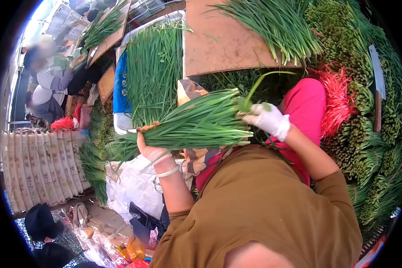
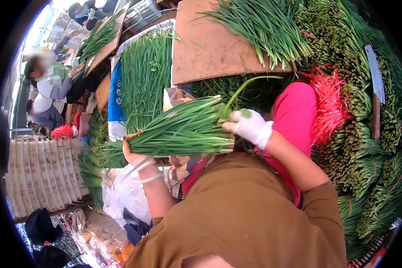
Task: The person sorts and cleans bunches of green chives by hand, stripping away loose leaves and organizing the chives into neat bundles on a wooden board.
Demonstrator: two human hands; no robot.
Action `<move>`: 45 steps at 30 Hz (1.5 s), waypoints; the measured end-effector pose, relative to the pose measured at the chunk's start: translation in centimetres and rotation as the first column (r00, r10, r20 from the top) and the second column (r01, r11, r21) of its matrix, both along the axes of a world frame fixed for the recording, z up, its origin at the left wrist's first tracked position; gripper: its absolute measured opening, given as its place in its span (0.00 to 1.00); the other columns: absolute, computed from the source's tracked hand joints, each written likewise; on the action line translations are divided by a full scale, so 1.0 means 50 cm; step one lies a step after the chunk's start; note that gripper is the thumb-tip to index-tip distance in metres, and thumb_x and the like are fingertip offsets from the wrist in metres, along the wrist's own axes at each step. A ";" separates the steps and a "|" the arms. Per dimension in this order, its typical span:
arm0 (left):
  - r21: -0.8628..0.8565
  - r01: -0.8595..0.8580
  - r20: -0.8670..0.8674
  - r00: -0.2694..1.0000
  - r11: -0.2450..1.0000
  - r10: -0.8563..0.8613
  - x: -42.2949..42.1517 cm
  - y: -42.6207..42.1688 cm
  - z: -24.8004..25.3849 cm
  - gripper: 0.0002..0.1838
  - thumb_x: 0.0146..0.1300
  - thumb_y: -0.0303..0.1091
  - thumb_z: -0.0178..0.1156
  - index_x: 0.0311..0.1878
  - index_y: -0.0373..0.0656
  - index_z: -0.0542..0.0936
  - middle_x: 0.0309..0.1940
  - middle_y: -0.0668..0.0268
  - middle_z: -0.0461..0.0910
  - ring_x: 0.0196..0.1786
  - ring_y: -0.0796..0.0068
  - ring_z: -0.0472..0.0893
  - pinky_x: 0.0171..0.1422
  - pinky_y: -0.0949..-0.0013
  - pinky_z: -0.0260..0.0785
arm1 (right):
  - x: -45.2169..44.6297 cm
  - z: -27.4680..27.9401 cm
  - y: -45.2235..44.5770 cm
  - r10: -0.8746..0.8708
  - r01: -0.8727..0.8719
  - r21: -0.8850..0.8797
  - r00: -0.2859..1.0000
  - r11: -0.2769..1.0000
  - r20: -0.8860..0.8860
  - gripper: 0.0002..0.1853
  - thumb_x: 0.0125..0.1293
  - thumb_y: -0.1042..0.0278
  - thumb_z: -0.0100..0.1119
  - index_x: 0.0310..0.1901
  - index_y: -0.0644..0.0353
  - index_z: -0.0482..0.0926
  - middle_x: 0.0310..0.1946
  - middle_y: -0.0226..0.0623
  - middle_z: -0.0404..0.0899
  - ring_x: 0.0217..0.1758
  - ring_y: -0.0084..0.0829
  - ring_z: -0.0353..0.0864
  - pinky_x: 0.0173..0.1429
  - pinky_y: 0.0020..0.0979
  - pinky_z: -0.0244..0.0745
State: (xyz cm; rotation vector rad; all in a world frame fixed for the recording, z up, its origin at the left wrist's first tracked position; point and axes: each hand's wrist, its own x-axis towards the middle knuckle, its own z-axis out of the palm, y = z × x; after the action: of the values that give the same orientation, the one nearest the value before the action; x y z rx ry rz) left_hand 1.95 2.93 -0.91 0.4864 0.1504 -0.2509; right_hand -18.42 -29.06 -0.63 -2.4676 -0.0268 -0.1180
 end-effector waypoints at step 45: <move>0.319 -0.027 -0.086 0.995 0.947 0.058 0.011 0.062 -0.030 0.21 0.63 0.50 0.50 0.46 0.42 0.79 0.46 0.51 0.79 0.49 0.51 0.78 0.58 0.43 0.69 | 0.046 -0.016 0.040 -0.195 0.207 0.060 0.966 0.976 -0.168 0.14 0.56 0.63 0.64 0.42 0.59 0.82 0.34 0.41 0.80 0.38 0.43 0.80 0.43 0.38 0.74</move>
State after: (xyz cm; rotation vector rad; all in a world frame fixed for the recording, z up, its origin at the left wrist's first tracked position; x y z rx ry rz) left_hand 2.49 6.02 -2.39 0.7917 0.2960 -0.2078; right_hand -16.11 -27.08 -1.43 -2.3895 0.2934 -0.0056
